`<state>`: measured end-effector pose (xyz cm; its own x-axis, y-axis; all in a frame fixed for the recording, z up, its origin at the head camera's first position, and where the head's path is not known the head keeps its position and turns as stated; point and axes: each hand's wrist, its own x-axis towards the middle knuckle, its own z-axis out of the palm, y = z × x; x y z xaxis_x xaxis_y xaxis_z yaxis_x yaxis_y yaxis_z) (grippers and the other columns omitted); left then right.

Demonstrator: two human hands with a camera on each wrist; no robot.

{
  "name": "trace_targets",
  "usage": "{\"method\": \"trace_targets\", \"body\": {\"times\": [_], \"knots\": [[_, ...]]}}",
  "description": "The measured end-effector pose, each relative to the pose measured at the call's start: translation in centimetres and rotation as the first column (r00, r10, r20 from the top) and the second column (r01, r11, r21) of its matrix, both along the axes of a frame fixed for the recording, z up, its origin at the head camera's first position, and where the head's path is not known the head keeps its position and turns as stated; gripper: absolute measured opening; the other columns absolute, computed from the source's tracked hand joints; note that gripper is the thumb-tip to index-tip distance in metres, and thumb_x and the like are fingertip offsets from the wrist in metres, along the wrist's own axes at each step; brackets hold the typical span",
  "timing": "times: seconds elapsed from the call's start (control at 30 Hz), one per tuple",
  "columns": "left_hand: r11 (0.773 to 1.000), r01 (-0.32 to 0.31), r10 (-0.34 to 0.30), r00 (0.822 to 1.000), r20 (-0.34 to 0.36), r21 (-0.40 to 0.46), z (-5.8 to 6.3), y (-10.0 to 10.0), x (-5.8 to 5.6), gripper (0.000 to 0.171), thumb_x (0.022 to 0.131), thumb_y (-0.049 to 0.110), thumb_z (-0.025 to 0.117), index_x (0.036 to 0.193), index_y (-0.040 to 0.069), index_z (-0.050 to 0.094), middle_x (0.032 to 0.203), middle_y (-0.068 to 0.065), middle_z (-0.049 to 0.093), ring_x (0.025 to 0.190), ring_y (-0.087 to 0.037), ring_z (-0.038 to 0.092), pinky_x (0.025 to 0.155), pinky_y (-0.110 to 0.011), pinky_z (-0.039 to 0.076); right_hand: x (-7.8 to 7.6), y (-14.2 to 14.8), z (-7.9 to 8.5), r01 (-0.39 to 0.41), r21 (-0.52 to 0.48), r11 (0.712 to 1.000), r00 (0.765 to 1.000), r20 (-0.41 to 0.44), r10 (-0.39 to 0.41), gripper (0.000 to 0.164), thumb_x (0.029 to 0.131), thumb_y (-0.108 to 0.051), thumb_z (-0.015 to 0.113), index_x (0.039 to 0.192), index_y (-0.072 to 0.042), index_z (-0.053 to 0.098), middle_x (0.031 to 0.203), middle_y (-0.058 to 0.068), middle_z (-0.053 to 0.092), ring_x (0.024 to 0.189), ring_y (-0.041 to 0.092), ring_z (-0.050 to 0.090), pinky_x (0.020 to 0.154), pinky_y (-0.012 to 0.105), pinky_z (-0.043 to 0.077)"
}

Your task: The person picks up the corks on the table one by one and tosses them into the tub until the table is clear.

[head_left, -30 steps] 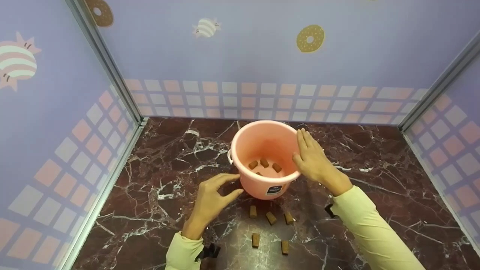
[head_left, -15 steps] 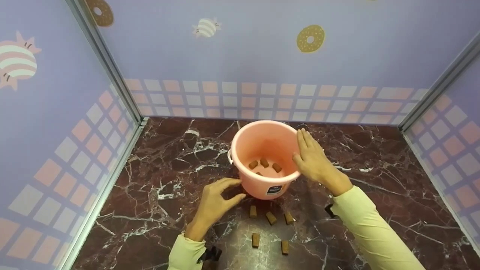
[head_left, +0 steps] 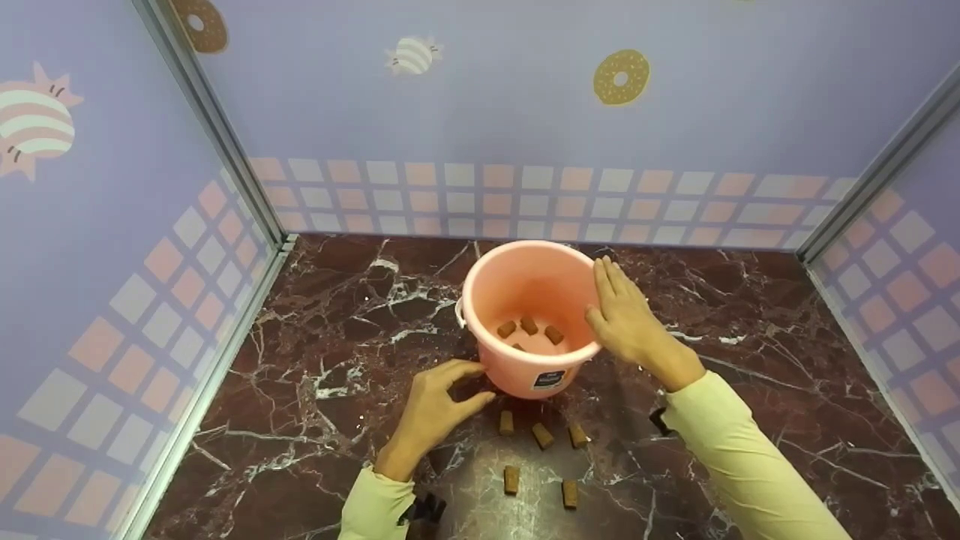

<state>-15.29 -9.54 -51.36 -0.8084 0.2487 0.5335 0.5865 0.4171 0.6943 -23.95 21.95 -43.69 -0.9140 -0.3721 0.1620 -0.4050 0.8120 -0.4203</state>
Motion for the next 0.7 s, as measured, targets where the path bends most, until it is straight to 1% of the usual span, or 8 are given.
{"method": "trace_targets", "body": {"times": [0.13, 0.33, 0.57, 0.7], "knots": [[1.0, 0.005, -0.005, 1.0, -0.005, -0.011, -0.3, 0.2, -0.1, 0.035, 0.08, 0.007, 0.093, 0.11, -0.002, 0.079, 0.11, -0.011, 0.079, 0.102, -0.025, 0.076, 0.094, -0.039, 0.061, -0.1, 0.0, 0.0, 0.0, 0.004, 1.0, 1.0, 0.005, 0.0, 0.074, 0.106, -0.022, 0.042, 0.161, 0.016, 0.011, 0.169, 0.037, 0.007, 0.157, 0.052, 0.009, 0.129, 0.061, 0.006], [1.0, 0.027, -0.027, 1.0, -0.008, -0.009, -0.8, 0.4, -0.3, 0.034, 0.079, 0.005, 0.093, 0.109, -0.003, 0.079, 0.107, -0.015, 0.078, 0.101, -0.027, 0.076, 0.094, -0.039, 0.061, -0.2, 0.1, 0.0, 0.0, 0.01, 1.0, 1.0, 0.013, -0.001, 0.075, 0.107, -0.022, 0.043, 0.161, 0.016, 0.009, 0.17, 0.036, 0.006, 0.158, 0.051, 0.008, 0.129, 0.059, 0.005], [0.999, 0.047, -0.047, 0.999, -0.016, -0.008, -1.6, 0.5, -0.4, 0.032, 0.079, 0.003, 0.093, 0.107, -0.003, 0.079, 0.106, -0.014, 0.079, 0.101, -0.027, 0.076, 0.093, -0.039, 0.062, -0.1, 0.0, 0.0, 0.001, 0.006, 1.0, 1.0, 0.002, -0.001, 0.074, 0.107, -0.021, 0.044, 0.161, 0.016, 0.01, 0.169, 0.036, 0.007, 0.157, 0.052, 0.009, 0.129, 0.06, 0.007], [0.999, 0.046, -0.046, 0.999, -0.011, -0.026, -2.1, 0.6, -0.5, 0.031, 0.08, 0.004, 0.092, 0.107, -0.003, 0.079, 0.107, -0.013, 0.079, 0.1, -0.028, 0.076, 0.092, -0.04, 0.062, 0.0, 0.0, 0.0, -0.002, 0.002, 1.0, 1.0, -0.007, 0.002, 0.074, 0.106, -0.021, 0.043, 0.161, 0.017, 0.011, 0.169, 0.037, 0.009, 0.157, 0.052, 0.01, 0.129, 0.061, 0.007]]}}
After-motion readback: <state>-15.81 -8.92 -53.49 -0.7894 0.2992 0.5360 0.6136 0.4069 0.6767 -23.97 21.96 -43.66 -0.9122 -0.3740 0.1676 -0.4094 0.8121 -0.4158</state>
